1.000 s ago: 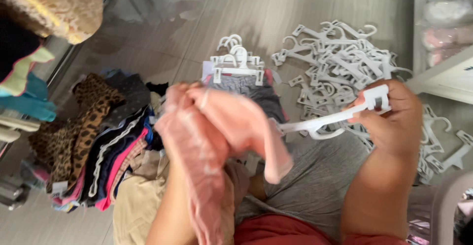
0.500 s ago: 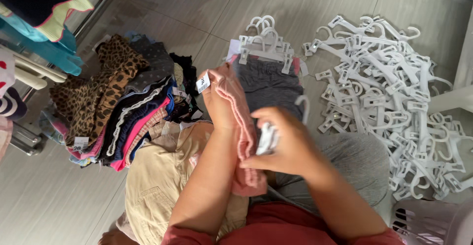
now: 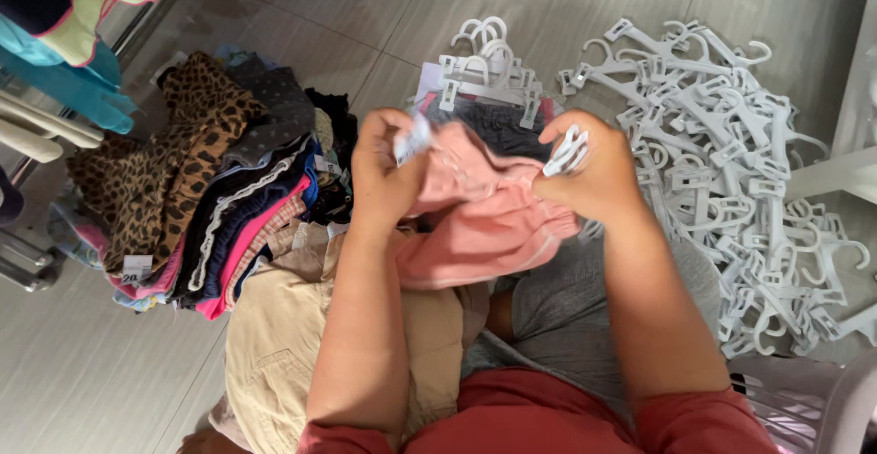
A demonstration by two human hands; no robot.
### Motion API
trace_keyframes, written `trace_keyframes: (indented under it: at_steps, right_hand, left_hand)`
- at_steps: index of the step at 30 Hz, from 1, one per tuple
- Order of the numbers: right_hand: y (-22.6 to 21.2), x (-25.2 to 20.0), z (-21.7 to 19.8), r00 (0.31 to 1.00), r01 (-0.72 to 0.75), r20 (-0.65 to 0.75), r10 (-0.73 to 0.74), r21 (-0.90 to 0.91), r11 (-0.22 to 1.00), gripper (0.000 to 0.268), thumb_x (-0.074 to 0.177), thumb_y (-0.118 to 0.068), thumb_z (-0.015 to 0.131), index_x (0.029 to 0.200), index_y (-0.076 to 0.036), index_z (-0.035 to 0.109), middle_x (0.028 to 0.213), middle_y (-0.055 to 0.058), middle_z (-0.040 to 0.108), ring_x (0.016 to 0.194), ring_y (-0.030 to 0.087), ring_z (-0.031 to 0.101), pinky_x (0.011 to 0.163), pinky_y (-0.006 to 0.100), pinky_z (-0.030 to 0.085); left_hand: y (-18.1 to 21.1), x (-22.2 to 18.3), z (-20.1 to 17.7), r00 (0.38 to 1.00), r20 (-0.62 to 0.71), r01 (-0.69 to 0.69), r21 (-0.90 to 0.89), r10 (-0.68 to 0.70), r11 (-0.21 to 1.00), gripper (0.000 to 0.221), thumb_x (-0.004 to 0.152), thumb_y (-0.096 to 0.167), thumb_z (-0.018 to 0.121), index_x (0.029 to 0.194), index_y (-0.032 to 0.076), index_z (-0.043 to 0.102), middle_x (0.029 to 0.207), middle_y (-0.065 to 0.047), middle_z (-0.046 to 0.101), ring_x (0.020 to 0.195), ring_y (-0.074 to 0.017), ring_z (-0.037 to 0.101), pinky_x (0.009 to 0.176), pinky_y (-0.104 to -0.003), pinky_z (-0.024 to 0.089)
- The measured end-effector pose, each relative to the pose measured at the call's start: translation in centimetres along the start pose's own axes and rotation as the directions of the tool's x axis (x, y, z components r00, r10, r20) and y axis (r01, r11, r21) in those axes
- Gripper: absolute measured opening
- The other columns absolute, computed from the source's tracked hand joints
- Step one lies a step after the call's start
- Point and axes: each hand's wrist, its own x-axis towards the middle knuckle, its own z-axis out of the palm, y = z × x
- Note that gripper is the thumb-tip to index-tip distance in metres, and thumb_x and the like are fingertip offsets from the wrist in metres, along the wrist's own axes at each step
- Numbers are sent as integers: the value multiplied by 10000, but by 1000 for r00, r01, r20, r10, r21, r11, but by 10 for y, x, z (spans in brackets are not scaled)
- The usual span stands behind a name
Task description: The person picks up individual pairs of shorts and skirts from a pile on the floor, clips them onto plastic hangers, and stacks the hung items together.
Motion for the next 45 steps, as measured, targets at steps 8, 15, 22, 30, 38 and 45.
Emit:
trace_keyframes:
  at_steps: [8, 15, 22, 30, 38, 45]
  right_hand:
    - [-6, -1, -16, 999, -28, -21, 27, -47, 998, 420, 539, -47, 873, 911, -103, 686, 643, 60, 647, 546, 121, 607, 502, 259, 487]
    - [31, -26, -8, 998, -14, 64, 2, 194, 981, 624, 728, -213, 913, 1191, -43, 530, 627, 19, 474, 576, 97, 493, 533, 234, 413]
    - [-1, -42, -7, 942, 328, -85, -323, 43, 944, 374, 1090, -158, 550, 1398, 49, 606, 918, 191, 598, 797, 252, 645, 732, 329, 538]
    - [-8, -42, 6, 822, 556, -279, -496, 208, 805, 162, 856, 39, 828, 824, 81, 675, 806, 205, 707, 778, 312, 715, 727, 391, 589]
    - [-15, -38, 29, 833, 554, -277, -479, 410, 725, 162, 874, 48, 783, 826, 85, 633, 803, 247, 681, 598, 245, 644, 504, 344, 539]
    - [-23, -36, 38, 803, 595, -251, -540, 291, 749, 148, 878, 64, 788, 789, 91, 673, 731, 193, 679, 663, 299, 674, 621, 385, 573]
  left_hand:
    - [16, -10, 13, 947, 319, 56, -35, -42, 998, 138, 805, 52, 855, 898, 57, 752, 784, -67, 684, 781, -183, 641, 776, -314, 549]
    - [47, -6, 26, 912, 363, -252, 133, 189, 959, 88, 960, 102, 722, 1020, 45, 752, 911, -120, 716, 898, -348, 702, 874, -404, 560]
    - [59, -12, 31, 878, 465, -224, 193, 112, 955, 122, 995, 124, 657, 1073, 52, 717, 915, -148, 668, 918, -413, 690, 854, -459, 557]
    - [68, -16, 39, 896, 354, -317, 85, 268, 945, 49, 964, 100, 704, 978, 79, 746, 849, -65, 597, 834, -290, 648, 825, -379, 542]
    - [66, -19, 38, 895, 324, -312, -34, 306, 950, 44, 920, 101, 758, 960, 100, 777, 804, -47, 548, 762, -237, 582, 771, -347, 505]
    - [69, -21, 37, 906, 318, -280, -41, 278, 959, 59, 910, 120, 773, 959, 91, 785, 811, -61, 572, 753, -241, 604, 751, -342, 511]
